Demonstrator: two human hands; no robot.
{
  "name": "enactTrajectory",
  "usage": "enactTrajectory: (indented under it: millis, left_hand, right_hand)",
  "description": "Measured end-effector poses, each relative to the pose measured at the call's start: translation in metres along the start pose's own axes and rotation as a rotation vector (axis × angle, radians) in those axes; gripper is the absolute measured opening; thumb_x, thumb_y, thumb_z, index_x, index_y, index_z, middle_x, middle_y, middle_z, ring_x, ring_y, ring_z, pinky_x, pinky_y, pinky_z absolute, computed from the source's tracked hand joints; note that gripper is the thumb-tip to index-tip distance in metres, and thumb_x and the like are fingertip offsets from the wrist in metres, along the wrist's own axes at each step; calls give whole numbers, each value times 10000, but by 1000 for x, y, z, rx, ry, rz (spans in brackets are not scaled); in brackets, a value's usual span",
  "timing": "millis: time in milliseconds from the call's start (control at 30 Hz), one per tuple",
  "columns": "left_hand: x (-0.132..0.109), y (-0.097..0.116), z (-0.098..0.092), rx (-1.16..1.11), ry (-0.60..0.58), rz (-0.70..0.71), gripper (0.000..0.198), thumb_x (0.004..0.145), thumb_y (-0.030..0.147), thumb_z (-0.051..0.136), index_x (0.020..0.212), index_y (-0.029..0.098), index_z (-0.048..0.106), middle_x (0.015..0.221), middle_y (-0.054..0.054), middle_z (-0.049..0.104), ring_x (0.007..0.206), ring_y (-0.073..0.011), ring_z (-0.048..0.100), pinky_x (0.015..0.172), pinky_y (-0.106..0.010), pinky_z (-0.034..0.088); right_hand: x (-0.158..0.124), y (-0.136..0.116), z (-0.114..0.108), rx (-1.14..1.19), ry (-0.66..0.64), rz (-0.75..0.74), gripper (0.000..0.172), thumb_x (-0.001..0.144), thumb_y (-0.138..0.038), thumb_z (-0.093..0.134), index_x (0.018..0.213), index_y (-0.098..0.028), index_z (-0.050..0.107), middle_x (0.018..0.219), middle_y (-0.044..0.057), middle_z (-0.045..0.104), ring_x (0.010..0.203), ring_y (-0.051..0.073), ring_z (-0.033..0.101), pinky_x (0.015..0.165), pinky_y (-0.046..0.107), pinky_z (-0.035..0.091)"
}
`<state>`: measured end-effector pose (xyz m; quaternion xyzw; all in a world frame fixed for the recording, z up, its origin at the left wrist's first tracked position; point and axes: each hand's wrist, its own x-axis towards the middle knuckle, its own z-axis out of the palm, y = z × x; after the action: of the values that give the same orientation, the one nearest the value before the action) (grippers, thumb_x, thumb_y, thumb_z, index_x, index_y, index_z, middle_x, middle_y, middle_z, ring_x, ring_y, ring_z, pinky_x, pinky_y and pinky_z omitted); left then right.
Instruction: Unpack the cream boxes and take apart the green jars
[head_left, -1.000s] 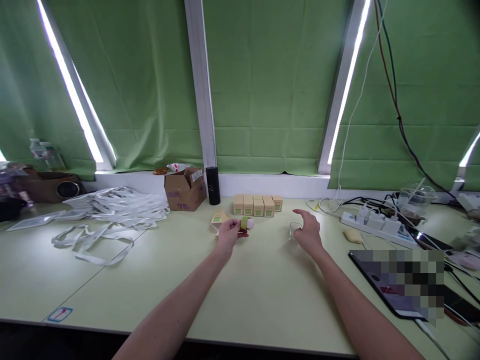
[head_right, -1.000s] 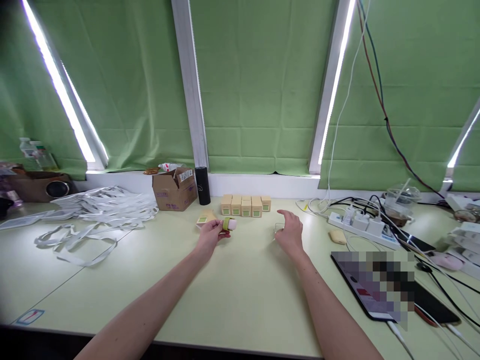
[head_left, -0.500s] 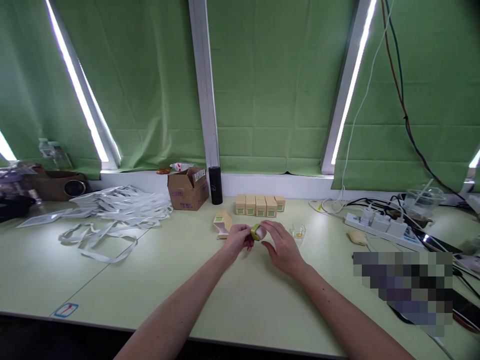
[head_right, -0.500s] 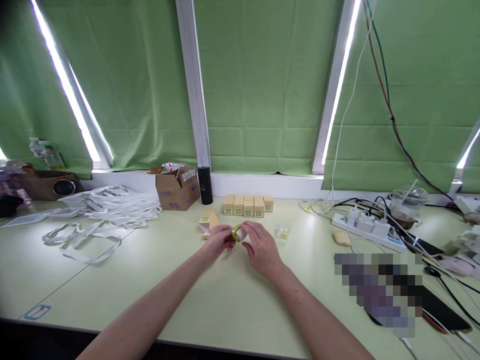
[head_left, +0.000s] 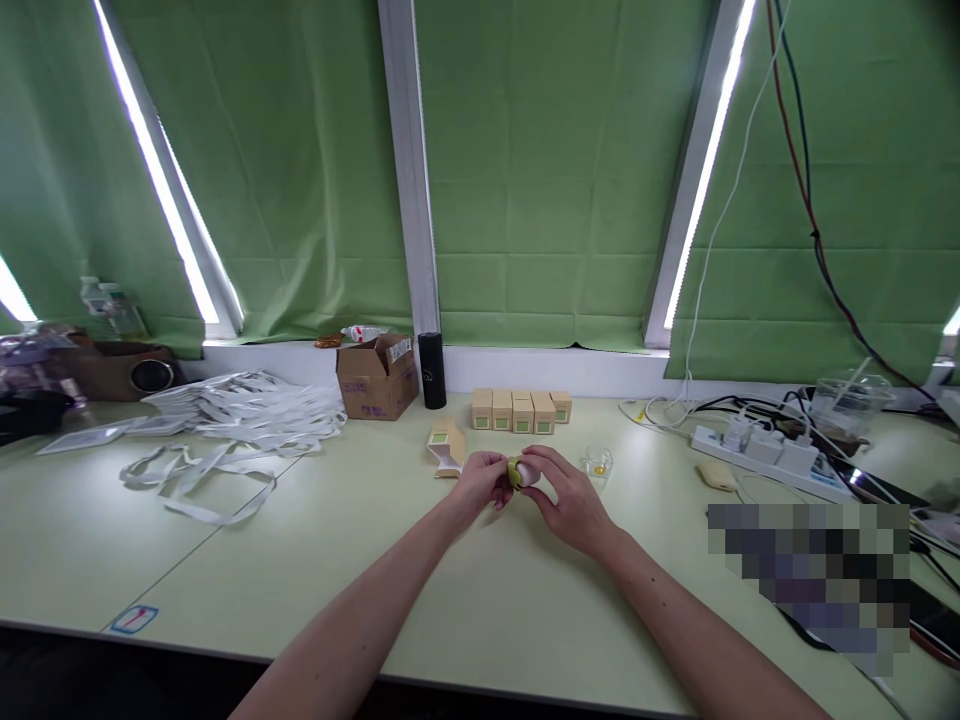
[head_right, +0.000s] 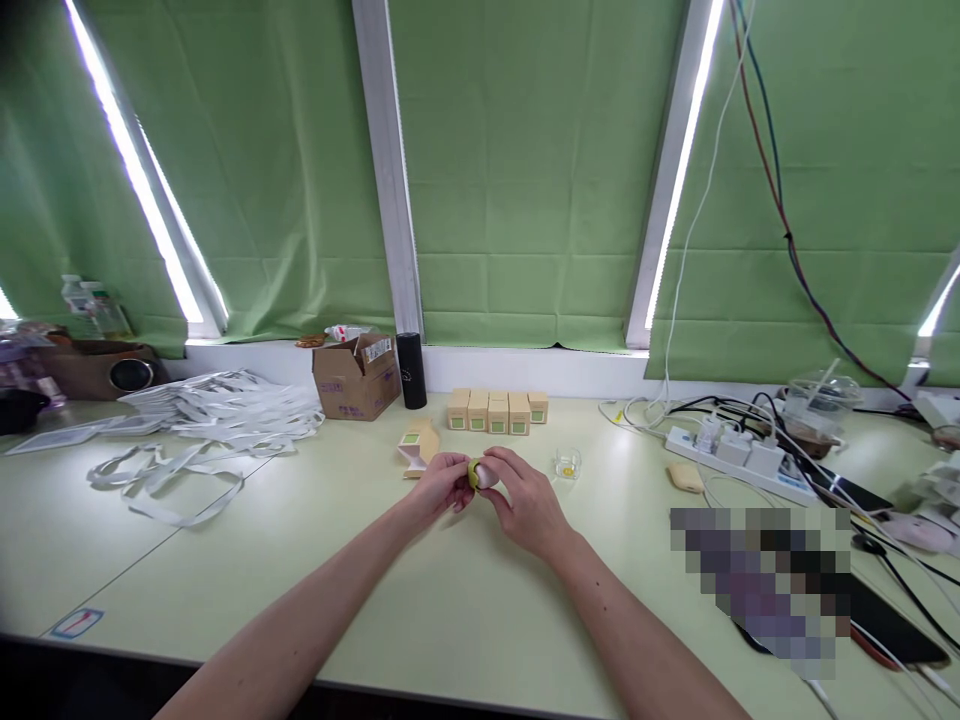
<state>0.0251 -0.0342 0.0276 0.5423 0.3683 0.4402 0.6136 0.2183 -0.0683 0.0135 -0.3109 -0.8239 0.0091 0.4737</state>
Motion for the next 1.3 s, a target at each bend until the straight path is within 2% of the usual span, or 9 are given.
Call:
enactTrajectory:
  millis: [100,200,367,533,700,867,1067,1200,1300]
  left_hand:
    - [2,-3,1,32,2,15,240,771,336,702,649,168,582,507,6,543,400,-97,510,373,-197,333]
    - [6,-5,2,58,42,62,226,805,358,703,744,153,631,595,-13,607,489,-114,576,440,-214,433]
    - [8,-4,1,181,232,333,289,827,344,719,1042,164,650,893,-65,718,637,-122,620,507,-220,474]
    - [4,-3,-1,275,251,464,261,880,318,654,1094,168,650,1020,-109,731,740,-141,636,580,-235,501]
    - [1,-6,0,360,218,460,269,888,245,606,1146,172,635,1049,-103,729,822,-155,656,638,-245,523]
    - [-2,-6,0,491,132,514,370,836,133,586,1196,198,640,1076,-86,732,904,-173,666,679,-263,538]
    - [-9,-5,5,590,5,554,537,788,54,599,1296,221,650,1307,-108,691,1093,-213,659,893,-357,569]
    - [-10,-2,8,573,-33,507,521,779,82,666,1281,221,678,1305,-99,712,1146,-239,659,959,-385,547]
    - [-8,0,8,523,-34,440,416,827,190,714,1243,201,705,1243,-102,741,1110,-241,672,944,-374,547]
  right_hand:
    - [-1,1,2,27,32,7,380,982,-215,593,1355,-289,595,1319,112,677,1217,283,668,1023,486,591]
    - [-1,3,3,61,57,61,334,973,-233,613,1304,-278,621,1285,118,696,1209,294,674,1017,507,591]
    - [-2,5,5,128,123,163,293,955,-301,653,1246,-267,637,1265,123,702,1154,304,690,966,522,608]
    - [4,4,8,359,204,409,311,892,-444,750,1112,-237,675,1128,101,750,996,268,725,898,481,635]
    - [11,8,10,859,200,719,559,768,-651,813,1018,-169,680,899,90,783,747,225,755,731,401,652]
    - [10,11,12,1116,164,900,646,681,-653,885,1038,-179,632,738,43,767,567,188,728,579,315,618]
    - [8,10,9,1205,96,958,538,773,-621,832,1002,-203,583,699,32,750,521,173,708,509,268,577]
    - [9,9,8,1164,36,1003,442,907,-621,677,998,-207,552,621,37,721,451,168,661,446,245,514]
    - [9,10,10,1095,2,1020,458,941,-668,562,997,-214,534,578,23,688,410,175,624,409,247,467]
